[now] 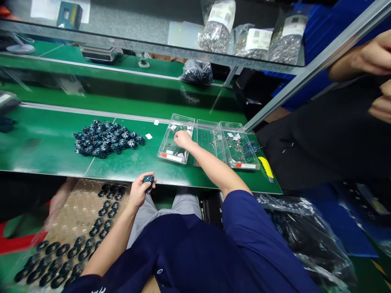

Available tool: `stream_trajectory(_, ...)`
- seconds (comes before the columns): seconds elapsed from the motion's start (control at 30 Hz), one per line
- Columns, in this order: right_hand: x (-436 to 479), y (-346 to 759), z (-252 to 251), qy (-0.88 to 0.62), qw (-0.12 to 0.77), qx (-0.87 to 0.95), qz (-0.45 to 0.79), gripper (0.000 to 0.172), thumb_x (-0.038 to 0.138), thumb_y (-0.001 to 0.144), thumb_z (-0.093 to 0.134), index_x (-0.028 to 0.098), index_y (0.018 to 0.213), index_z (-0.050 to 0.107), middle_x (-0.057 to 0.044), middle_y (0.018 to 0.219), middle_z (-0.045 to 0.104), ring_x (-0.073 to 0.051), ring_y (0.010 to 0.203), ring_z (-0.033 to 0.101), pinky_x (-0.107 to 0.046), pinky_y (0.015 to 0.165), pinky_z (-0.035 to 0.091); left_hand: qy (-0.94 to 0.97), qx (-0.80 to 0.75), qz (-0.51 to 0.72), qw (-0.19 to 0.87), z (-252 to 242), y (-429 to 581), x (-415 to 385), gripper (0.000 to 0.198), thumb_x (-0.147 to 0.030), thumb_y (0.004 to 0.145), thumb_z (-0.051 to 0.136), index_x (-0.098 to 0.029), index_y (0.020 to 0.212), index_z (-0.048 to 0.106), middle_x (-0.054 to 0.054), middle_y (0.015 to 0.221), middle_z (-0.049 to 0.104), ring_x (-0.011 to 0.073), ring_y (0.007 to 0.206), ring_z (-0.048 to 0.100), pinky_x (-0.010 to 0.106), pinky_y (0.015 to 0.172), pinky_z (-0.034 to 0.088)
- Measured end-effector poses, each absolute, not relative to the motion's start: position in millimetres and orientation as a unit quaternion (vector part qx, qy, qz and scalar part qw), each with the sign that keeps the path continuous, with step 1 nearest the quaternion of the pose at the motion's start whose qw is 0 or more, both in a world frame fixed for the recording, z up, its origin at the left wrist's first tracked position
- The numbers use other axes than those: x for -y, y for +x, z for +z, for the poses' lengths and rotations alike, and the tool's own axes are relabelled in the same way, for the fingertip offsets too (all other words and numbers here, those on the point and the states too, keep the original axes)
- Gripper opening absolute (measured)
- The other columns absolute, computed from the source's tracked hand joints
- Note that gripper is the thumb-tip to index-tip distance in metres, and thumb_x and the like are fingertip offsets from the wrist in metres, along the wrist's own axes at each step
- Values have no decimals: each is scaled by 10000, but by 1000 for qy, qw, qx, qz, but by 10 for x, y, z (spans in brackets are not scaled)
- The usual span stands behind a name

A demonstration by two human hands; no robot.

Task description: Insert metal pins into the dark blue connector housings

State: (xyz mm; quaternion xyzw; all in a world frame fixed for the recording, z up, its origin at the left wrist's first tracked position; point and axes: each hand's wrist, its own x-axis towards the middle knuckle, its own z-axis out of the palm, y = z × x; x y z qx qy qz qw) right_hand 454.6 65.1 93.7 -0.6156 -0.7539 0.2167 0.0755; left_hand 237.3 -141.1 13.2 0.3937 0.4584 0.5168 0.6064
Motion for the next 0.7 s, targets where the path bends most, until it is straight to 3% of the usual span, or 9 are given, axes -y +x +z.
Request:
stream_trajectory(0.1,-221,4502,1089,-584,152,739,299,256,145,910,502,70,1052,702,-86,836,754,-102,670,655,-181,637,510,392,-457,572,557,278,2429,1309,485,-316,720,731,-167,1165,608,53,932,687,130,702,626,225,579,454)
stream_trajectory(0.27,695,4289,1054,-491,319,540,605,121,208,732,695,111,803,680,-34,588,678,-100,500,598,-178,454,462,418,-446,617,496,579,2660,1197,550,-293,659,836,-179,1129,574,42,941,690,143,785,657,298,799,526)
stream_trajectory(0.4,1047,4193,985,-499,417,465,601,125,210,652,733,139,714,651,9,514,621,-90,451,556,-170,405,427,432,-443,604,501,675,2810,1307,532,-314,678,827,-185,1111,548,23,884,678,144,752,651,317,795,535)
stream_trajectory(0.53,1196,4209,928,-510,458,437,582,160,246,643,755,136,711,660,7,565,639,-84,442,546,-184,409,438,440,-446,600,498,710,2862,1427,573,-294,640,855,-190,1106,538,16,885,682,146,773,657,320,810,534)
stream_trajectory(0.7,1406,4326,886,-428,498,529,537,213,342,785,723,151,878,708,-48,750,721,-147,665,671,-274,625,570,381,-417,620,545,757,2885,1441,538,-287,683,805,-200,1116,499,-20,809,643,94,616,588,259,653,489)
